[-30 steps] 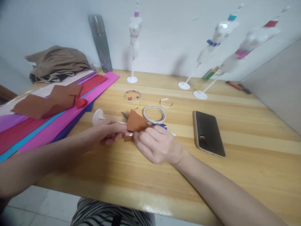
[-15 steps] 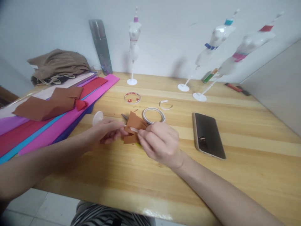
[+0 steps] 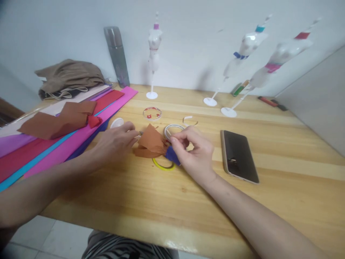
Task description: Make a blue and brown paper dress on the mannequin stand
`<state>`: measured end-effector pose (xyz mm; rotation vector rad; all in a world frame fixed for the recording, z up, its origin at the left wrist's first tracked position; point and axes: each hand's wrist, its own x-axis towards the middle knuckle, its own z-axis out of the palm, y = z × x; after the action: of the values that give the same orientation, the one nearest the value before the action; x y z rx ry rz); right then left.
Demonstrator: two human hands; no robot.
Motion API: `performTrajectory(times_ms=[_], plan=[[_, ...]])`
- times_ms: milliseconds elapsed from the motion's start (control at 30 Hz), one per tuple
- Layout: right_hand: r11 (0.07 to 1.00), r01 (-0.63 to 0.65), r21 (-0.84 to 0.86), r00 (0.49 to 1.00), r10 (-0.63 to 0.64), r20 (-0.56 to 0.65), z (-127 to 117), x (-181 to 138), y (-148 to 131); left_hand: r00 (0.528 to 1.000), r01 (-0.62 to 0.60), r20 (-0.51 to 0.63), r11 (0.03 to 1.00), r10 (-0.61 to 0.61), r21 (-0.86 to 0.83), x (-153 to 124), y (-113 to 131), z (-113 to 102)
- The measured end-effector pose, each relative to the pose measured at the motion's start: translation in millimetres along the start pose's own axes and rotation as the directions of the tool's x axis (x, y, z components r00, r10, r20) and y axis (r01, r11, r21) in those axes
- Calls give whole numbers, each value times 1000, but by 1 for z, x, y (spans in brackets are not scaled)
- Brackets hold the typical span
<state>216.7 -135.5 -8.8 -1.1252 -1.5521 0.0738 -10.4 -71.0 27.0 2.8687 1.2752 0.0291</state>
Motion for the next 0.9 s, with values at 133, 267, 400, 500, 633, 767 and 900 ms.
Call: performTrajectory(times_ms=[133, 267, 400, 500, 633, 767, 900], plan=[[992, -118, 32, 993, 118, -8, 0, 1, 2, 989, -28, 148, 995, 13, 99, 10, 0, -7], [971, -229, 68, 974, 229, 8, -1, 4, 6, 977, -19, 215, 993, -6, 116, 15, -3, -6], [937, -298, 184, 954, 291, 63, -7, 11, 12, 989, -51, 140, 996, 41, 73, 11, -8, 3], [909, -321, 267, 945, 289, 154, -12, 18, 10, 994, -104, 36, 993, 102, 47, 9, -12, 14], [891, -369, 264, 902, 276, 331, -16, 23, -2, 982, -173, -84, 985, 170, -26, 9, -15, 31], [912, -342, 229, 874, 219, 433, -15, 20, -14, 974, -193, -137, 975, 178, -109, 8, -13, 42], [913, -353, 202, 862, 233, 451, -12, 16, -19, 967, -221, -180, 942, 178, -253, 7, -14, 49]])
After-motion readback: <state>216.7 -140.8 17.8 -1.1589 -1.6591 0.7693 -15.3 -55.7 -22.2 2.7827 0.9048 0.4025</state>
